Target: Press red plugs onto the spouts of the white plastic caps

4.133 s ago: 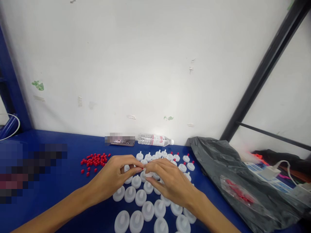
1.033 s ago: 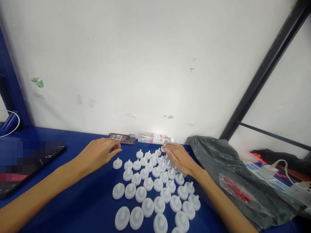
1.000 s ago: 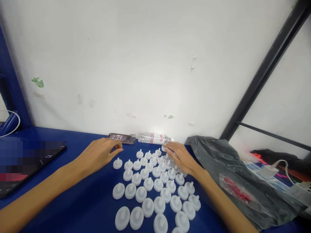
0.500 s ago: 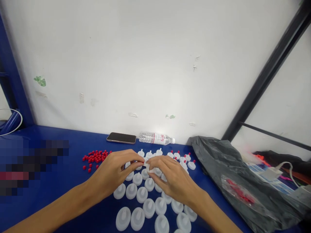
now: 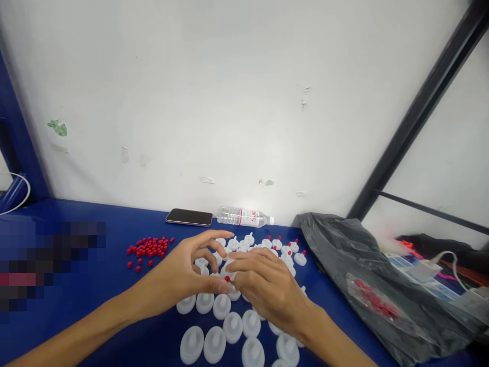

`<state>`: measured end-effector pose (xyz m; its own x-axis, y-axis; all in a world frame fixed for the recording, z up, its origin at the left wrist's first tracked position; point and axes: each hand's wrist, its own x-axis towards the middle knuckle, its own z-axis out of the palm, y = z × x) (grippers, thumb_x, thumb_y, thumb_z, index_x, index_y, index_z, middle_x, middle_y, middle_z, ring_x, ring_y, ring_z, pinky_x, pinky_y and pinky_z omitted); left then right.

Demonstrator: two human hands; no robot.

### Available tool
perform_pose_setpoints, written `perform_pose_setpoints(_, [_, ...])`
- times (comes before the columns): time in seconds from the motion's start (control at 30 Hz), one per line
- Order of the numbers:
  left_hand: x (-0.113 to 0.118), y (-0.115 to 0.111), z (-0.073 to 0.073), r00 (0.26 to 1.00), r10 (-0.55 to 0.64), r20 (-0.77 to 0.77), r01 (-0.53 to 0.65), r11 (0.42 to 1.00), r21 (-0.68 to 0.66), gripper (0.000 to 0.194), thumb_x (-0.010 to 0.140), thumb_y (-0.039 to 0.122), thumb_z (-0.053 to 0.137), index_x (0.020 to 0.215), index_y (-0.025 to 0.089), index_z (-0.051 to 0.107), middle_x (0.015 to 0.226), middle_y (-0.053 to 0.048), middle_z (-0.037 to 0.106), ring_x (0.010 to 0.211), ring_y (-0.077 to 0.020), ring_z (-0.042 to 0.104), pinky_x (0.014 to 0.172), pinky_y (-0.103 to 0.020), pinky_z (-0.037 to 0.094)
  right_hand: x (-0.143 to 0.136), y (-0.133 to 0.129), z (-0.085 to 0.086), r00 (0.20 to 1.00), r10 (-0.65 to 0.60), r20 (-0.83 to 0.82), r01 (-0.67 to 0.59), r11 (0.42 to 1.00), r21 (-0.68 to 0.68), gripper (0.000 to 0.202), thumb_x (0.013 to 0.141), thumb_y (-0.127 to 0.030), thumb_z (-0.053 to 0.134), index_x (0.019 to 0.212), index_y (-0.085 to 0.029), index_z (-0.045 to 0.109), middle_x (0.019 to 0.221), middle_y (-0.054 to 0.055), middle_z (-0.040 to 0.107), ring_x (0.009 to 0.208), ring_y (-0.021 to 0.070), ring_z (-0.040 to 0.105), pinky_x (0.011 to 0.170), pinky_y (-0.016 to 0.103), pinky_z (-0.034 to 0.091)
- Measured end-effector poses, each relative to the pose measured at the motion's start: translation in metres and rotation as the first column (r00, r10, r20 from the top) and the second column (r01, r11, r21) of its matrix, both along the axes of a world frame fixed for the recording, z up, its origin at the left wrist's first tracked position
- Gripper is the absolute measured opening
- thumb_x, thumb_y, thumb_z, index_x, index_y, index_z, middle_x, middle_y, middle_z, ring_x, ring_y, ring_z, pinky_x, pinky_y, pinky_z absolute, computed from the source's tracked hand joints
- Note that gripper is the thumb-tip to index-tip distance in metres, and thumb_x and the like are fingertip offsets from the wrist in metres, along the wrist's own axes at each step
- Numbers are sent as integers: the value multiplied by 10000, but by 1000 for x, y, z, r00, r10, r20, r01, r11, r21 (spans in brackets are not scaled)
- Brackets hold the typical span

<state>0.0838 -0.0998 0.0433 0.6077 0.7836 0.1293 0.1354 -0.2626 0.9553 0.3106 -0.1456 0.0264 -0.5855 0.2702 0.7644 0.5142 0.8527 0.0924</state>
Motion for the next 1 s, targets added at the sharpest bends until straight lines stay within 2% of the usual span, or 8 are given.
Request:
perform_pose_setpoints(0.17, [1,-6,5,956,-291,33,292,945,-146,429,826,343,819,1236,224,772,1063,-76,813,1030,-257,734,880,-345,564,-8,-7,1,998,45,-53,-43,998,35,216,1024,-40,530,1029,-244,598,1039,12,829,1101,157,755,979,352,516])
perform_pose_setpoints(0.57, [4,-10,4,958,-286,-21,284,956,-74,254,819,376,779,1002,204,818,909,-46,808,855,-224,719,775,-307,547,-15,-12,6,994,42,-104,-42,999,3,215,1002,-114,663,1208,-174,650,971,36,814,937,166,752,832,332,535])
perform_pose_setpoints(0.63, [2,-9,7,973,-224,-48,225,974,8,336,905,493,671,1053,221,805,1012,-49,808,924,-232,712,818,-313,541,-8,-11,13,991,29,-128,-32,999,-21,161,995,-136,674,1145,-194,689,969,31,813,888,175,747,821,345,540])
perform_pose_setpoints(0.73, [-5,3,8,986,70,-150,-29,964,264,466,999,565,471,1015,230,794,997,-44,795,890,-223,688,785,-315,525,20,-6,33,974,-160,-162,129,974,-187,113,986,-202,687,1083,-239,731,967,14,813,876,195,747,828,355,551])
perform_pose_setpoints(0.8, [-15,18,7,911,322,-256,-142,830,539,441,1002,509,456,971,213,782,922,-60,777,857,-237,671,769,-339,509,49,-2,47,922,-380,-72,316,848,-425,94,963,-331,706,1004,-266,761,941,10,804,851,208,743,787,335,561])
perform_pose_setpoints(0.87, [-28,36,8,798,495,-343,-78,650,756,406,979,428,448,950,191,776,916,-98,759,895,-277,667,784,-379,498,81,3,59,852,-511,111,468,649,-600,152,914,-410,724,892,-268,775,834,10,792,770,215,724,712,313,535])
perform_pose_setpoints(0.9, [-36,44,9,742,543,-393,-26,609,792,404,968,399,431,937,189,775,917,-112,749,898,-289,670,771,-388,496,96,4,63,818,-547,176,516,565,-644,191,881,-434,739,838,-250,768,795,21,784,737,215,710,698,310,520])
perform_pose_setpoints(1.0, [-57,61,16,608,574,-548,35,670,741,357,923,368,450,875,213,768,937,-117,740,787,-264,682,709,-376,495,132,6,66,784,-528,327,544,329,-772,234,834,-451,754,821,-218,733,773,31,777,749,220,703,682,297,494])
